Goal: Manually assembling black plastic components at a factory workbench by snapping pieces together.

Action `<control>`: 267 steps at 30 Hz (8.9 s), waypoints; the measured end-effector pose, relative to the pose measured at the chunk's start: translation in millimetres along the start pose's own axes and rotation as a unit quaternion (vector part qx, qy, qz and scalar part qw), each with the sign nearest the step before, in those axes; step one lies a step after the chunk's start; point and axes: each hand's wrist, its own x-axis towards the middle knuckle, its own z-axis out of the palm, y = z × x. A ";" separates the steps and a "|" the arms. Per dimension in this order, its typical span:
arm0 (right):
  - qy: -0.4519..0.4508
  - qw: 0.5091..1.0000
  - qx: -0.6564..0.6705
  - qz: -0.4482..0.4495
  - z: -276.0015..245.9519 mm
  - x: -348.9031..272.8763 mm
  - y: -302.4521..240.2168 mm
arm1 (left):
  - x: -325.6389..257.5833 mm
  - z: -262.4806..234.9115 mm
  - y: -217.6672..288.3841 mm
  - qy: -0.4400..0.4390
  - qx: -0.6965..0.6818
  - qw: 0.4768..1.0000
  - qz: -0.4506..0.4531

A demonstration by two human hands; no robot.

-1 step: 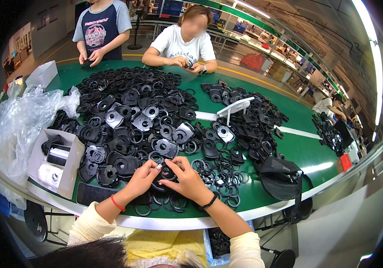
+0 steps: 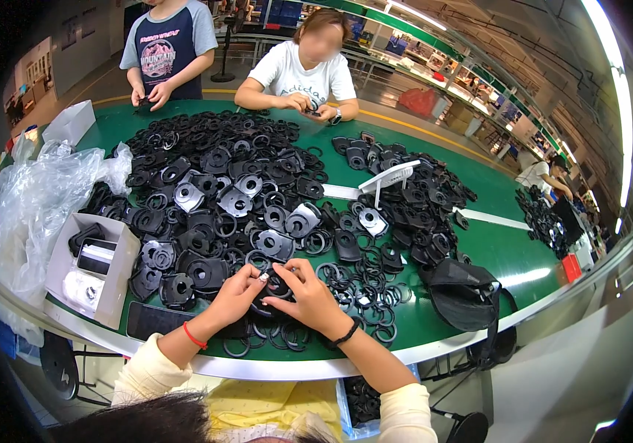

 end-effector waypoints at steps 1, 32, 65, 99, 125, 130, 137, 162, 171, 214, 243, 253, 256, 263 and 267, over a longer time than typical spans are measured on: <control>0.002 1.000 -0.003 -0.002 0.1 -0.2 0.2 | -0.8 1.3 1.4 -0.010 -0.040 0.999 0.006; 0.015 0.999 -0.051 0.010 2.6 0.6 -12.8 | -0.5 0.4 -2.1 -0.063 -0.138 0.983 -0.103; -0.108 0.937 0.233 0.238 -9.3 5.6 0.1 | -7.3 2.3 9.6 -0.002 0.147 0.985 0.095; -0.116 0.879 0.360 0.291 -7.9 3.9 3.1 | 2.9 -4.1 0.2 -0.066 -0.174 0.980 -0.073; -0.037 0.964 0.171 0.202 -5.4 3.0 -3.3 | -5.7 0.0 6.4 -0.063 0.019 0.998 0.010; -0.056 0.965 0.149 0.207 -7.0 3.6 -4.4 | -3.8 1.7 4.5 -0.041 -0.015 0.999 0.006; 0.008 0.934 0.255 0.248 -4.6 2.8 -2.4 | 0.1 2.3 3.7 -0.050 -0.136 0.989 -0.016; -0.158 0.885 0.363 0.244 -3.0 -3.1 2.0 | -2.0 0.4 6.4 0.037 0.009 0.994 0.107; -0.106 0.896 0.363 0.231 -3.1 -2.4 1.3 | -2.9 0.2 6.2 0.005 -0.059 0.996 0.060; 0.041 0.937 -0.247 0.243 -53.2 -21.7 145.1 | -5.7 -1.2 13.4 -0.094 -0.058 0.993 0.053; 0.022 0.864 0.411 0.290 -40.6 3.0 86.1 | -4.8 5.8 4.2 -0.051 -0.075 0.995 0.042; 0.029 0.975 0.129 0.179 -33.6 6.3 84.0 | -0.6 1.9 4.4 0.019 0.066 0.995 0.068; 0.113 0.973 -0.114 0.169 -51.0 -1.6 119.6 | -1.7 3.2 2.8 0.027 0.013 0.993 0.117; 0.053 0.953 -0.204 0.216 -52.2 -12.5 156.4 | -2.2 1.2 5.1 0.001 0.027 0.996 0.085; -0.003 0.948 -0.208 0.242 -52.2 -9.9 157.3 | -2.0 2.0 4.7 0.004 0.023 0.995 0.094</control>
